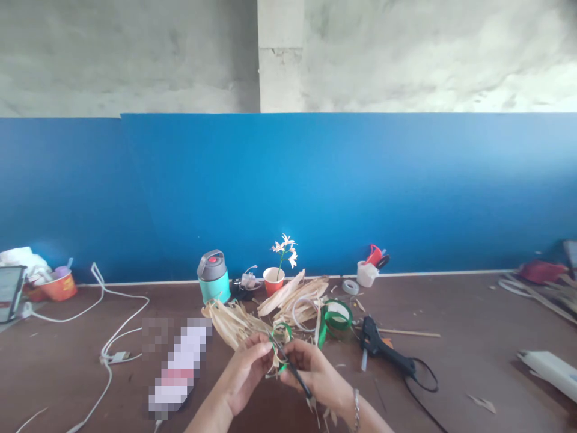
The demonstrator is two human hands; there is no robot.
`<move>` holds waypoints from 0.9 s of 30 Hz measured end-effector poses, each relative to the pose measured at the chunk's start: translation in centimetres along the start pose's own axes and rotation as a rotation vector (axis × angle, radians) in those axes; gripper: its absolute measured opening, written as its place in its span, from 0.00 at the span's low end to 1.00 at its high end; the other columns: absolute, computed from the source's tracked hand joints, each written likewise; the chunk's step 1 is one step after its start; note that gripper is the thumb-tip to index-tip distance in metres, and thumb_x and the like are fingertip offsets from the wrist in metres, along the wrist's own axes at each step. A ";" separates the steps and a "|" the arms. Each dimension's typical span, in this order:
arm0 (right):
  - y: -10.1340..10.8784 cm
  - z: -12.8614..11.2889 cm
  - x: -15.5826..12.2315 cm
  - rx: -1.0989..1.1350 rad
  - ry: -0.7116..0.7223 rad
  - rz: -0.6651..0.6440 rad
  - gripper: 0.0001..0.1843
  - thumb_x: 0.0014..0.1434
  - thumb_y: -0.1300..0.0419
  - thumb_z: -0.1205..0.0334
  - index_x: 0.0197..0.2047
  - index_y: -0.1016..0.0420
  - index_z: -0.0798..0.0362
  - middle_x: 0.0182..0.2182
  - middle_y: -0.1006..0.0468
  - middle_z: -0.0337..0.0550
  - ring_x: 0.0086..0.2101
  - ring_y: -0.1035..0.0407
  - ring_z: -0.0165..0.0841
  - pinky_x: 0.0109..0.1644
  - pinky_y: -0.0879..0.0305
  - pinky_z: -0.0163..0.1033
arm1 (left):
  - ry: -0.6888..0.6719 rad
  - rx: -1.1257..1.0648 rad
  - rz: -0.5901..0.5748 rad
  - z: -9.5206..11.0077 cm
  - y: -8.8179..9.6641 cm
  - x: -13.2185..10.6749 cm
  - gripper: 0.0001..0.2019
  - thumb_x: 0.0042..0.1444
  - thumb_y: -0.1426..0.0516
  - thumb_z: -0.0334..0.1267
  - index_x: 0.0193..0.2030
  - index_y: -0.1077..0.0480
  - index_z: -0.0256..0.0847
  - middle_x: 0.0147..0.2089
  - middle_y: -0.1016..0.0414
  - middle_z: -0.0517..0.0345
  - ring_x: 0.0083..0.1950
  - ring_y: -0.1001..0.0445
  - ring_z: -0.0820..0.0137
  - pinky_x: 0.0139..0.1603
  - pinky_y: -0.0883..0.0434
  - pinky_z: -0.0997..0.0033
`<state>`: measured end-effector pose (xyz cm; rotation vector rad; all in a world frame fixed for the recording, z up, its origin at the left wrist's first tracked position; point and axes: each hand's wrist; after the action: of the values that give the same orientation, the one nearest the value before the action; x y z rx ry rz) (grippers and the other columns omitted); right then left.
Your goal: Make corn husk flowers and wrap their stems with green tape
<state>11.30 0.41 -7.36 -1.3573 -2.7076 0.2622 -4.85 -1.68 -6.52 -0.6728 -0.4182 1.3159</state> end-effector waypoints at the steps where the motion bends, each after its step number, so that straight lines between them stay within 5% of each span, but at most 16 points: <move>1: 0.0 0.1 0.0 -0.008 0.003 0.013 0.24 0.36 0.26 0.56 0.32 0.33 0.55 0.21 0.34 0.30 0.21 0.47 0.20 0.23 0.53 0.28 | -0.005 -0.001 0.003 0.0 0.0 0.0 0.08 0.46 0.38 0.32 0.21 0.33 0.37 0.22 0.30 0.61 0.26 0.33 0.74 0.31 0.39 0.73; 18: 0.0 -0.2 -0.5 -0.292 0.145 0.045 0.12 0.47 0.34 0.66 0.35 0.31 0.56 0.23 0.34 0.32 0.25 0.42 0.25 0.29 0.46 0.30 | 0.052 0.010 0.002 0.0 0.2 -0.2 0.05 0.43 0.37 0.33 0.24 0.29 0.36 0.25 0.28 0.58 0.30 0.31 0.71 0.36 0.38 0.71; 27: -0.2 -0.8 -0.5 -0.211 0.090 0.026 0.17 0.42 0.29 0.62 0.32 0.32 0.56 0.23 0.34 0.31 0.25 0.45 0.24 0.28 0.49 0.30 | 0.062 0.006 0.001 -0.1 0.4 -0.2 0.03 0.46 0.38 0.32 0.26 0.28 0.36 0.26 0.27 0.58 0.31 0.30 0.71 0.36 0.38 0.72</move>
<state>11.59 -0.04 -6.56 -1.4193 -2.7060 -0.0841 -5.12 -1.87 -6.84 -0.7075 -0.3635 1.2932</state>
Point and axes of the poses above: each hand's wrist, its own x-axis towards the middle knuckle, its own y-axis out of the back of the hand, z = x × y
